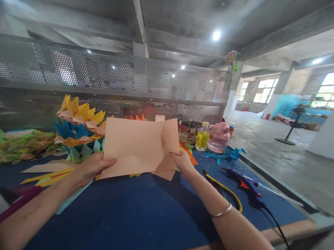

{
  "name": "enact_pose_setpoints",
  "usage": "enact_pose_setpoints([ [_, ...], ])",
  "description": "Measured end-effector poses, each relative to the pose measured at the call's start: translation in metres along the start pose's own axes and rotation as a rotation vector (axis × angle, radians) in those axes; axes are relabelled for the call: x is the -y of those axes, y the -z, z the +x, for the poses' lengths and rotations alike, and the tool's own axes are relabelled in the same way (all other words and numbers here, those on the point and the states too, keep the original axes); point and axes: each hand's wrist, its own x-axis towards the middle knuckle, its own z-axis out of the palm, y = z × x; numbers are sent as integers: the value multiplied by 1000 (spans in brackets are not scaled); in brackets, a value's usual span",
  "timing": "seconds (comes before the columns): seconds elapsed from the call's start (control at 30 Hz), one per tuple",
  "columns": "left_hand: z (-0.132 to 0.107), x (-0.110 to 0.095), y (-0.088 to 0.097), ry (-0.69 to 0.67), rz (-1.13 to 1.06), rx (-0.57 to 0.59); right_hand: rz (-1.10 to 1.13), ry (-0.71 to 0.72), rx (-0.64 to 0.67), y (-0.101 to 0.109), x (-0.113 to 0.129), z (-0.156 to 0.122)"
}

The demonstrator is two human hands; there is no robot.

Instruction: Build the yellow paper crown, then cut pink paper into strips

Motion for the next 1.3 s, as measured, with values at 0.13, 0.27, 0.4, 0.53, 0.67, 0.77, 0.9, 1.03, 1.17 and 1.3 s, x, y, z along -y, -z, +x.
enact_pose_setpoints([
  [0.13, -2, -3, -1, 16, -17, 20, 36, -20, -33, 2, 3, 1],
  [0.27, -4, -4, -1, 45, -33, 38, 75, -43, -70, 6, 6, 3],
  [0.4, -7, -7, 0, 69, -51, 61, 114, -83, -74, 11, 8, 5],
  [0.53, -7, -7, 1, 89, -55, 74, 147, -128, -82, 12, 10, 6],
  [0.67, -7, -7, 2, 88, -52, 82, 212, -162, -106, 12, 17, 4],
  [0.77, -8, -7, 2, 83, -46, 93, 287, -195, -70, 13, 26, 2],
  [0.9, -9, -7, 3, 86, -29, 111, 325, -232, 9, 18, 34, -1],
  [1.03, -14, -10, 2, 72, -49, 131, 287, -198, -31, 22, 33, -7],
  [1.17, -27, -11, -5, 85, -96, 153, 188, -172, -53, 27, 28, -21],
  [1.3, -54, -9, -11, 144, -143, 177, 72, -155, -66, 34, 24, -40],
])
